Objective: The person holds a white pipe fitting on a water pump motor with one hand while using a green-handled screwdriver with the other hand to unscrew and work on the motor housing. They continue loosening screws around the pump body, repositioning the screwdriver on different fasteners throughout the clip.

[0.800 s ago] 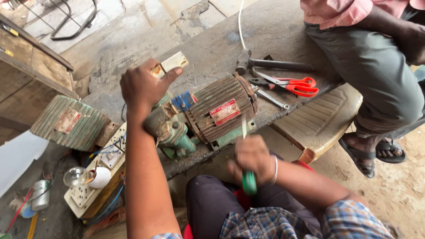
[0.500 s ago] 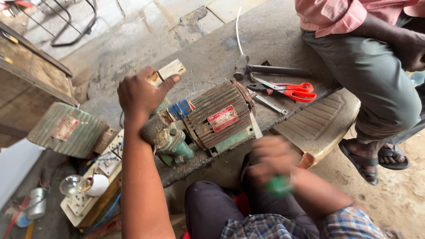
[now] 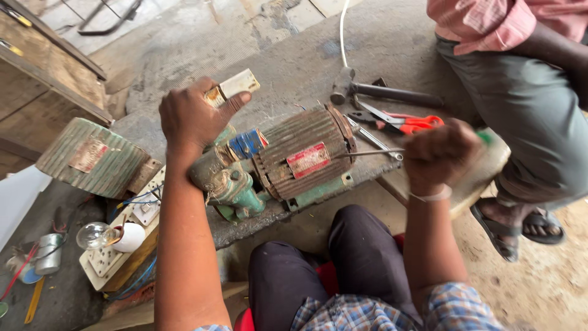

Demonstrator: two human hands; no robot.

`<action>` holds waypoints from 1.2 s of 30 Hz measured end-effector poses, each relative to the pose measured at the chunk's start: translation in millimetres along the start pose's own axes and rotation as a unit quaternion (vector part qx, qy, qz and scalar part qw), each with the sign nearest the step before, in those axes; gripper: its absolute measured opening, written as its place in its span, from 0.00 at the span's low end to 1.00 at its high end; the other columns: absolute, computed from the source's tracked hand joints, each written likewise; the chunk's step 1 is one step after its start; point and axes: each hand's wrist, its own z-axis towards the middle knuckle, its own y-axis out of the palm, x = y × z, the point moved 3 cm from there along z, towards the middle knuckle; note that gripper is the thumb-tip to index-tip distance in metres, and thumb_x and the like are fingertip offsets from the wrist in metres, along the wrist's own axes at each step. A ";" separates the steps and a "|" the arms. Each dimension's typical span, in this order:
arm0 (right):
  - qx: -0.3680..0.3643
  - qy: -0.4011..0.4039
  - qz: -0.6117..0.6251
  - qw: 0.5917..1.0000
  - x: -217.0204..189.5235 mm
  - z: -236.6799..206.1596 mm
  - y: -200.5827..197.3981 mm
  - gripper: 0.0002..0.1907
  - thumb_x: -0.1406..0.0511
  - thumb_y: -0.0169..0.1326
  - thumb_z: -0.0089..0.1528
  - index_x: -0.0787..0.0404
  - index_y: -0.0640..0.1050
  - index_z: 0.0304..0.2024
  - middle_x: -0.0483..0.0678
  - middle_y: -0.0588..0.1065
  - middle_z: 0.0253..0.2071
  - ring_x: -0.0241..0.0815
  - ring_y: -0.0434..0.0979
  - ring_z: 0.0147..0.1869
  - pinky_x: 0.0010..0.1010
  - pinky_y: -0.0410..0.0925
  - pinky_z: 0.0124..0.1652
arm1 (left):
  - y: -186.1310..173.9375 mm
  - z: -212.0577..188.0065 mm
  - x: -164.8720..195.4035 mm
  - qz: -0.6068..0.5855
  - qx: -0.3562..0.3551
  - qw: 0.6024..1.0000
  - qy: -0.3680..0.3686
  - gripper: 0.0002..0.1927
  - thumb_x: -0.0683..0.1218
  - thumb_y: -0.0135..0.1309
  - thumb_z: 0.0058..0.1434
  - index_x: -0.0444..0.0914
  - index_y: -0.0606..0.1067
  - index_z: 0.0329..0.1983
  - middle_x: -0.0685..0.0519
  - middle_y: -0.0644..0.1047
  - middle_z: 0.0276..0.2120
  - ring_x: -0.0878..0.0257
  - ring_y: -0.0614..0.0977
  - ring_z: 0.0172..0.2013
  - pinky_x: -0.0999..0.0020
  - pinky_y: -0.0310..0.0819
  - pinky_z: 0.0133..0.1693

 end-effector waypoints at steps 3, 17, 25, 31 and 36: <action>-0.038 -0.013 0.022 0.999 -5.2 -1.4 2.6 0.23 0.58 0.44 0.69 0.51 0.57 0.19 0.36 0.52 0.13 0.28 0.44 0.17 0.22 0.44 0.20 | 6.0 4.2 -3.3 0.008 0.001 1.000 0.000 0.38 0.80 0.60 0.54 0.42 0.84 0.37 0.46 0.80 0.22 0.47 0.84 0.26 0.52 0.77 0.31; -0.133 -0.026 -0.060 0.989 4.8 -3.4 40.6 0.19 0.62 0.48 0.61 0.53 0.55 0.20 0.38 0.49 0.13 0.31 0.43 0.15 0.28 0.44 0.18 | 6.7 11.6 -5.7 0.018 -0.011 1.000 0.001 0.37 0.80 0.59 0.55 0.42 0.84 0.37 0.49 0.79 0.20 0.52 0.84 0.24 0.54 0.77 0.30; -0.243 -0.066 -0.221 0.942 26.2 -13.7 88.1 0.25 0.59 0.51 0.65 0.56 0.55 0.19 0.41 0.52 0.13 0.36 0.48 0.15 0.33 0.47 0.20 | 6.8 12.0 -8.2 0.017 0.009 1.000 0.003 0.37 0.79 0.59 0.55 0.42 0.84 0.38 0.46 0.80 0.21 0.49 0.84 0.25 0.53 0.77 0.30; -0.249 -0.049 -0.218 0.942 16.1 -4.7 57.1 0.26 0.57 0.52 0.64 0.55 0.56 0.17 0.43 0.55 0.13 0.37 0.50 0.14 0.35 0.50 0.19 | 7.9 8.8 -6.6 0.009 0.016 1.000 0.006 0.37 0.80 0.60 0.54 0.43 0.84 0.38 0.45 0.81 0.23 0.46 0.84 0.27 0.51 0.77 0.30; -0.135 -0.090 -0.257 0.953 -57.0 13.1 32.8 0.22 0.62 0.50 0.66 0.54 0.56 0.20 0.42 0.52 0.12 0.31 0.45 0.14 0.26 0.46 0.18 | 9.1 10.5 -4.0 0.005 0.038 0.999 0.014 0.37 0.80 0.61 0.52 0.43 0.85 0.38 0.45 0.81 0.22 0.46 0.84 0.26 0.50 0.77 0.30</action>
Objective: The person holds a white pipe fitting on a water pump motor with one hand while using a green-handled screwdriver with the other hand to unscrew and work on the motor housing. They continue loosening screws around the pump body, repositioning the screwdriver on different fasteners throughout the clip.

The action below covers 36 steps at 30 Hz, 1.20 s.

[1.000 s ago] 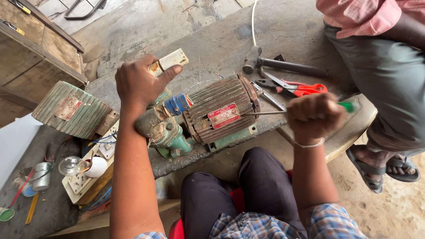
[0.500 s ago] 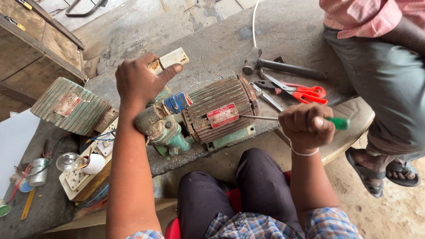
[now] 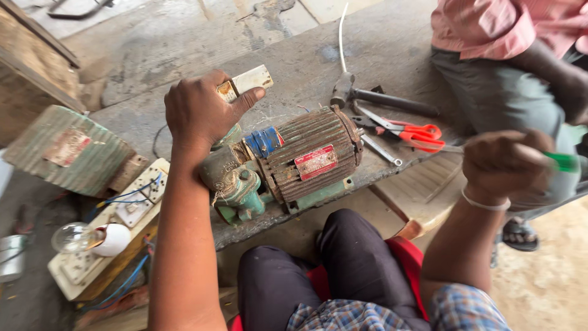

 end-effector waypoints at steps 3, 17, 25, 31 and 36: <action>-0.023 -0.019 -0.013 0.999 -22.0 -5.3 7.5 0.21 0.62 0.49 0.64 0.54 0.55 0.21 0.39 0.50 0.13 0.30 0.44 0.15 0.25 0.46 0.18 | 4.0 3.9 0.5 -0.014 -0.005 1.000 0.003 0.38 0.80 0.61 0.53 0.43 0.85 0.40 0.46 0.81 0.21 0.49 0.84 0.24 0.52 0.77 0.30; -0.151 0.053 -0.058 0.985 24.8 -8.2 101.0 0.20 0.63 0.53 0.64 0.58 0.59 0.22 0.43 0.54 0.17 0.35 0.49 0.18 0.32 0.47 0.22 | 5.7 4.5 -7.8 -0.014 -0.033 0.999 -0.009 0.41 0.83 0.57 0.52 0.43 0.85 0.42 0.48 0.81 0.21 0.53 0.84 0.24 0.55 0.78 0.28; -0.135 -0.016 -0.101 0.986 -6.2 -18.6 95.4 0.19 0.65 0.54 0.62 0.60 0.61 0.21 0.43 0.56 0.15 0.32 0.51 0.16 0.29 0.48 0.20 | 11.7 0.7 -13.0 -0.020 -0.022 1.000 -0.004 0.42 0.83 0.58 0.51 0.43 0.85 0.41 0.48 0.80 0.19 0.54 0.84 0.22 0.55 0.78 0.28; -0.150 -0.006 -0.079 0.985 23.1 -22.7 122.8 0.20 0.64 0.54 0.63 0.59 0.59 0.22 0.43 0.57 0.15 0.35 0.53 0.17 0.31 0.50 0.22 | 9.2 2.0 -12.2 -0.026 -0.042 0.999 -0.005 0.39 0.83 0.57 0.52 0.44 0.84 0.38 0.50 0.80 0.18 0.55 0.83 0.22 0.55 0.77 0.29; -0.151 0.055 -0.130 0.978 24.0 -18.0 140.9 0.23 0.60 0.58 0.63 0.60 0.61 0.22 0.43 0.58 0.17 0.35 0.52 0.17 0.29 0.50 0.21 | 9.7 3.4 -15.6 -0.028 0.001 0.999 0.023 0.38 0.82 0.58 0.53 0.44 0.84 0.34 0.49 0.79 0.17 0.54 0.81 0.20 0.56 0.74 0.25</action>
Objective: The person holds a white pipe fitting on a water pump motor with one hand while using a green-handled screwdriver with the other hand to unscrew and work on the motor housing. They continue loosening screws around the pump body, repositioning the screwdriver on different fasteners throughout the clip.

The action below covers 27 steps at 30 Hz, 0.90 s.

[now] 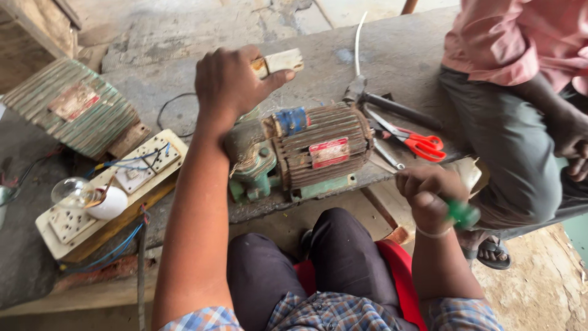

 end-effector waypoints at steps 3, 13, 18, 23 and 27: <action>-0.198 -0.092 -0.121 0.968 -14.2 -13.3 47.9 0.24 0.52 0.57 0.64 0.61 0.65 0.26 0.51 0.63 0.26 0.48 0.61 0.26 0.37 0.57 0.27 | 8.1 1.1 -5.9 0.006 -0.051 0.998 -0.030 0.39 0.82 0.56 0.54 0.43 0.83 0.35 0.50 0.78 0.16 0.56 0.80 0.18 0.58 0.73 0.24; -0.436 -0.234 -0.238 0.836 3.4 -47.9 180.4 0.18 0.55 0.65 0.54 0.58 0.71 0.28 0.43 0.63 0.25 0.43 0.68 0.28 0.35 0.62 0.28 | 11.2 -3.2 -7.8 -0.020 -0.009 0.999 -0.025 0.39 0.81 0.57 0.52 0.43 0.84 0.36 0.51 0.79 0.17 0.62 0.80 0.18 0.62 0.75 0.23; -0.403 -0.235 -0.216 0.858 6.7 -35.0 196.8 0.19 0.58 0.66 0.54 0.56 0.67 0.25 0.43 0.63 0.24 0.44 0.70 0.28 0.35 0.62 0.27 | 4.4 -4.2 -7.4 -0.025 0.005 0.999 -0.022 0.37 0.81 0.58 0.50 0.44 0.84 0.33 0.51 0.80 0.18 0.58 0.82 0.19 0.58 0.76 0.25; -0.365 -0.203 -0.227 0.880 10.7 -28.2 192.1 0.24 0.59 0.69 0.60 0.55 0.66 0.21 0.43 0.63 0.21 0.44 0.67 0.23 0.36 0.57 0.22 | 1.0 -6.2 -9.0 -0.035 0.007 0.999 -0.025 0.38 0.81 0.58 0.50 0.43 0.83 0.32 0.49 0.80 0.19 0.56 0.83 0.21 0.57 0.76 0.26; -0.365 -0.208 -0.256 0.871 15.1 -27.6 189.9 0.25 0.60 0.70 0.60 0.55 0.66 0.21 0.43 0.62 0.20 0.43 0.67 0.22 0.36 0.57 0.22 | 1.6 -5.1 -8.4 -0.037 -0.007 0.999 -0.025 0.39 0.81 0.57 0.50 0.43 0.83 0.32 0.49 0.80 0.19 0.57 0.83 0.21 0.57 0.77 0.26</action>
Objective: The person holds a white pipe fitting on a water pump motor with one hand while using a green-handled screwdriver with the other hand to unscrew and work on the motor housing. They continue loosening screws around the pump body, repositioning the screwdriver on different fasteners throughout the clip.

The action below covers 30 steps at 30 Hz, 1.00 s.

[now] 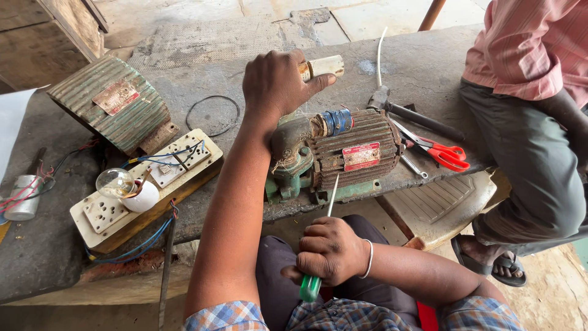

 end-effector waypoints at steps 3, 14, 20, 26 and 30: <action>-0.006 0.014 -0.014 1.000 6.0 -1.6 1.7 0.25 0.60 0.70 0.58 0.55 0.65 0.20 0.43 0.62 0.20 0.44 0.67 0.22 0.37 0.57 0.22 | -0.4 0.0 -0.2 0.000 0.002 1.000 -0.002 0.38 0.81 0.58 0.50 0.42 0.83 0.33 0.49 0.81 0.19 0.57 0.83 0.21 0.57 0.77 0.26; 0.074 -0.126 0.341 0.929 4.3 -9.3 3.4 0.16 0.64 0.64 0.62 0.58 0.71 0.24 0.45 0.65 0.22 0.48 0.68 0.24 0.41 0.63 0.26 | -3.3 -2.2 1.3 0.004 0.016 1.000 0.009 0.37 0.79 0.59 0.51 0.42 0.83 0.33 0.48 0.81 0.20 0.56 0.83 0.21 0.56 0.77 0.26; 0.038 -0.093 0.170 0.980 0.5 -20.3 -30.6 0.16 0.65 0.62 0.62 0.58 0.71 0.22 0.45 0.67 0.22 0.46 0.69 0.22 0.39 0.61 0.24 | -5.5 -1.8 2.6 0.000 0.003 1.000 -0.005 0.37 0.79 0.59 0.50 0.42 0.83 0.34 0.48 0.81 0.19 0.56 0.83 0.21 0.56 0.77 0.27; 0.086 -0.031 0.106 0.990 15.1 -33.0 -42.5 0.13 0.68 0.61 0.57 0.57 0.69 0.23 0.46 0.67 0.23 0.46 0.72 0.25 0.40 0.67 0.29 | -4.6 -2.4 2.2 -0.003 0.010 1.000 0.008 0.38 0.80 0.59 0.51 0.42 0.83 0.32 0.47 0.81 0.20 0.54 0.84 0.22 0.55 0.77 0.28; 0.068 -0.043 0.081 0.993 20.0 -32.3 -22.0 0.15 0.66 0.66 0.57 0.57 0.70 0.25 0.45 0.68 0.24 0.47 0.73 0.28 0.40 0.70 0.32 | -3.2 -2.9 0.6 0.004 0.012 1.000 -0.001 0.38 0.80 0.58 0.49 0.42 0.84 0.34 0.47 0.80 0.19 0.54 0.83 0.22 0.55 0.77 0.27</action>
